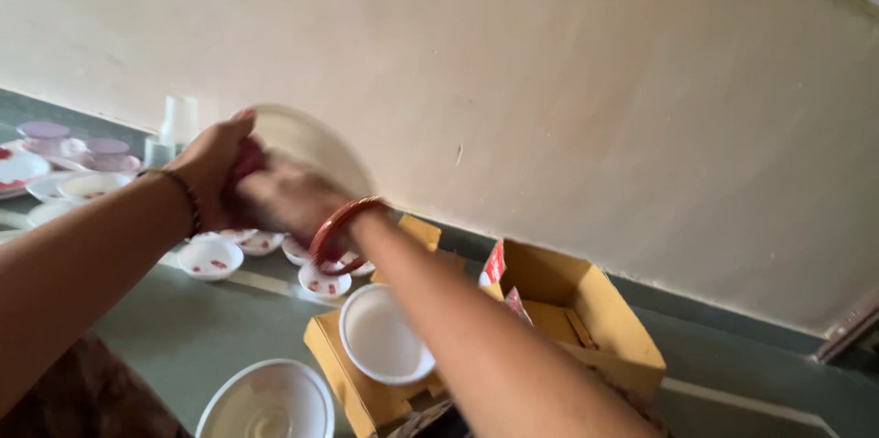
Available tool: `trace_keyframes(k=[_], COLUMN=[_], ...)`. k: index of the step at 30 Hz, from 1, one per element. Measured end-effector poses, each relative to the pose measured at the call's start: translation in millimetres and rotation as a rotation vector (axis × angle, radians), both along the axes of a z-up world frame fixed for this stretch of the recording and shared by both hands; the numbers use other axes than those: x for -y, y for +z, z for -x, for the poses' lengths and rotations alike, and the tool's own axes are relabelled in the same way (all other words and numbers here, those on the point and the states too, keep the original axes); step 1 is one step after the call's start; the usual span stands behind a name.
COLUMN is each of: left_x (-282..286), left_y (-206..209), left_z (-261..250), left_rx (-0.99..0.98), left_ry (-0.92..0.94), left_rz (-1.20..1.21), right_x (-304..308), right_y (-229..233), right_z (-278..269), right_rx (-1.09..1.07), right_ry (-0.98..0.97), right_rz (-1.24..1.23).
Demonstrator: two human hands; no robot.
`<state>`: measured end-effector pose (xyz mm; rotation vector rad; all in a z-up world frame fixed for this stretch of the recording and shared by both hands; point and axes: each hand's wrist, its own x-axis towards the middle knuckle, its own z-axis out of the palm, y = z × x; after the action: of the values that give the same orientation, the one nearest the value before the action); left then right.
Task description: The person wipes down several white bowls and a serving dish using a pink cloth by hand while sitting on the floor.
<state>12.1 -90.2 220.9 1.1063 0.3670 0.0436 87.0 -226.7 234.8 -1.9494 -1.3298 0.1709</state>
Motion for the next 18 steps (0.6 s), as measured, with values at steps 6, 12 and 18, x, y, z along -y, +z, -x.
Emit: trace_keyframes(k=[6, 12, 18], left_x=[14, -45, -62], left_y=[33, -10, -41], left_z=[-32, -27, -16], left_rx=[0.034, -0.011, -0.06], left_ry=[-0.015, 0.164, 0.113], left_rz=[-0.125, -0.03, 0.031], right_x=[2, -86, -102], right_y=[38, -34, -63], right_z=[7, -27, -79], right_rx=[0.274, -0.706, 0.231], right_ry=[-0.428, -0.022, -0.619], right_rz=[0.253, -0.207, 0.63])
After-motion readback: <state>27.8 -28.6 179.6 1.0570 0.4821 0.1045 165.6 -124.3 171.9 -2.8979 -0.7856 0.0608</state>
